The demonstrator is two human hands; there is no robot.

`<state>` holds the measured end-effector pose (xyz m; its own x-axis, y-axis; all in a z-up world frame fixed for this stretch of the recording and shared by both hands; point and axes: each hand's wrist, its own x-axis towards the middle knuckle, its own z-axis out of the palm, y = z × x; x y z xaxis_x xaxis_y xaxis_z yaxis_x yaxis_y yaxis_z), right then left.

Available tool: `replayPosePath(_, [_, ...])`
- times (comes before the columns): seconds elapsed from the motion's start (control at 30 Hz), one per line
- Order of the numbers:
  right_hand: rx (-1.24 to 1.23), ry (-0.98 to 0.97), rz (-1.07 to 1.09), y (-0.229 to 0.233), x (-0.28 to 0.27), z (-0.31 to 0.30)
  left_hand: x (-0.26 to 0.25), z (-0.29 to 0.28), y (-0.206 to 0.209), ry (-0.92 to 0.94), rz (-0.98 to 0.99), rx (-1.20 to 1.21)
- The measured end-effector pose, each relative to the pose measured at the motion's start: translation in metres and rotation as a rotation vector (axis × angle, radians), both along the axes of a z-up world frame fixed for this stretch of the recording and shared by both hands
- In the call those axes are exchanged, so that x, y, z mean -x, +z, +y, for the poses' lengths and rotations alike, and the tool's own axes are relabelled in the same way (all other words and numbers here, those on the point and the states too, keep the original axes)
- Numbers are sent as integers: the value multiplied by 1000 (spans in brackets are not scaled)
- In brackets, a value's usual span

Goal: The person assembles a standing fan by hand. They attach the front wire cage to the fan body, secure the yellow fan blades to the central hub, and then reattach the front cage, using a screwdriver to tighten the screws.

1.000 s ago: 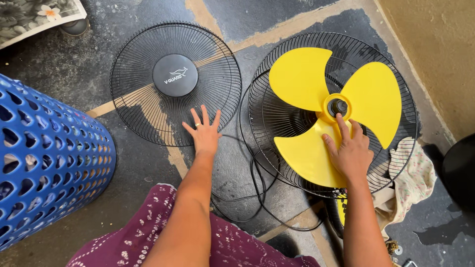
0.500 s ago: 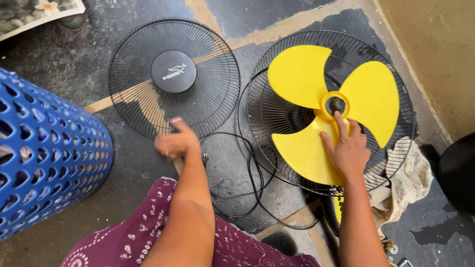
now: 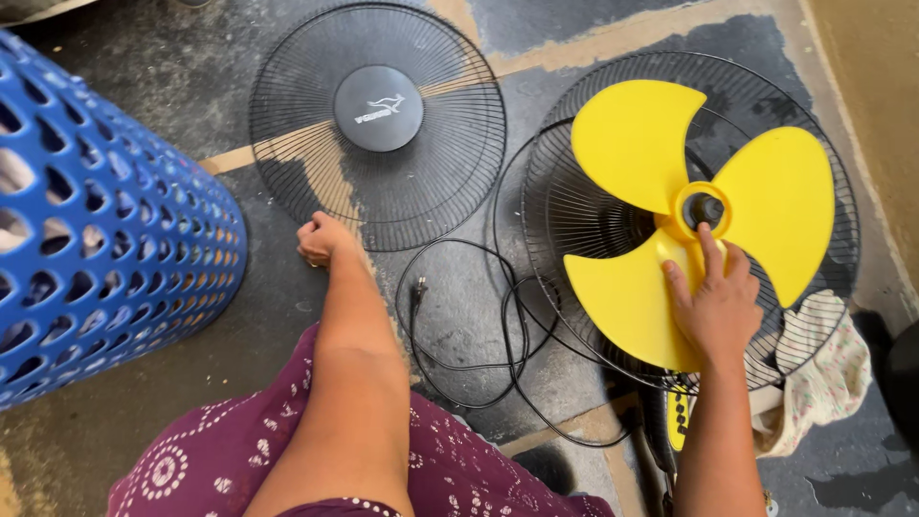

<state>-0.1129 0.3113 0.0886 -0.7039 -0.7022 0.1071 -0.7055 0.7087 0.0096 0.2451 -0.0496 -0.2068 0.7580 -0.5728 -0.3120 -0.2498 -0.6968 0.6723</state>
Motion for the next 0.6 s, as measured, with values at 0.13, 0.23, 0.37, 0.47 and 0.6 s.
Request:
replayPosePath(0.13, [12,1,-19,-1,0,-1,-3,13,47,-37,80,-124])
replayPosePath(0.23, [20,36,-2,-3,5,3,4,15,55,-68,28,23])
replayPosePath(0.37, [22,-20,-83,1,14,1,1,0,55,-94,146,415])
replayPosePath(0.47, [19,-28,-113,0,18,4,6,-18,71,136,508,438])
replayPosePath(0.6, [57,-43,-153,-6,24,11,-7,-60,81,226,1117,204])
